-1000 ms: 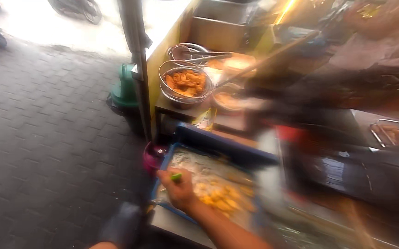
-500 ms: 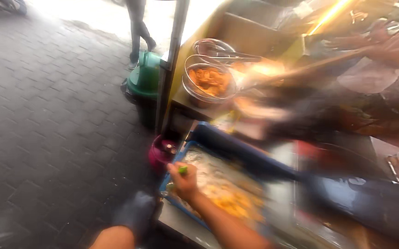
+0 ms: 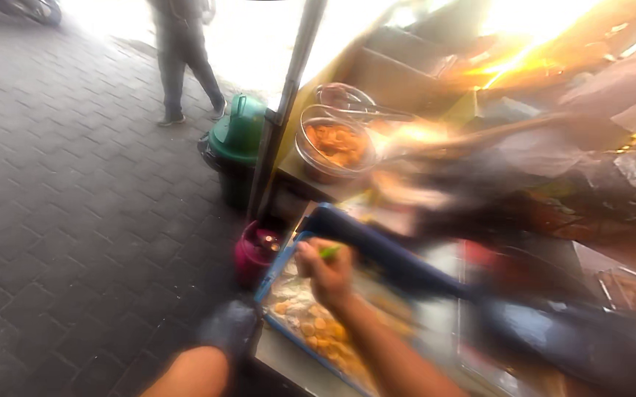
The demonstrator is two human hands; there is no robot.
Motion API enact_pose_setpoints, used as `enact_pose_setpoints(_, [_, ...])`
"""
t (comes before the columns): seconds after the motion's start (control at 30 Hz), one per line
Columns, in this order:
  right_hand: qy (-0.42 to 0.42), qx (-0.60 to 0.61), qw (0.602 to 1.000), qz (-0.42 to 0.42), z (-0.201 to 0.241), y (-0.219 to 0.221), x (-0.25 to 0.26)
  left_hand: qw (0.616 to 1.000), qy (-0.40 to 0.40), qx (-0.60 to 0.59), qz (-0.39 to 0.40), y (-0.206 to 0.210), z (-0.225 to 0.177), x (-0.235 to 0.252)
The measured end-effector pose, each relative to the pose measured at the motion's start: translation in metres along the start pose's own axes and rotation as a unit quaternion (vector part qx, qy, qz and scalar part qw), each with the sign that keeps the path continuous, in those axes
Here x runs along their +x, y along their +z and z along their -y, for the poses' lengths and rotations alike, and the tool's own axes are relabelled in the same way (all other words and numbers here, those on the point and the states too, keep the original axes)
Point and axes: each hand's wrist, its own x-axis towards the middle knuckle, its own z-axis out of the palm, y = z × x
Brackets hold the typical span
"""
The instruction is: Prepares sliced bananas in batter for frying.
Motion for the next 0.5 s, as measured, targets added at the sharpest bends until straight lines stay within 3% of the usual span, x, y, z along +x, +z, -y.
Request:
enact_pose_setpoints(0.17, [0.046,-0.068,0.996,-0.03,-0.083,0.002,-0.025,0.999,-0.019,0.021,-0.035,-0.008,0.0,0.005])
enact_pose_setpoints(0.27, [0.112,-0.103,0.988,-0.011,-0.106,0.001,-0.041,0.999,-0.031,0.023,-0.009,-0.008,-0.002,0.0])
enact_pose_setpoints(0.37, [0.151,-0.097,0.984,-0.002,-0.1,-0.01,-0.032,0.999,-0.022,0.009,0.044,-0.036,-0.023,-0.017])
enact_pose_setpoints(0.5, [0.124,-0.008,0.991,0.046,-0.049,-0.008,-0.021,0.997,-0.022,-0.026,0.068,-0.046,-0.025,-0.024])
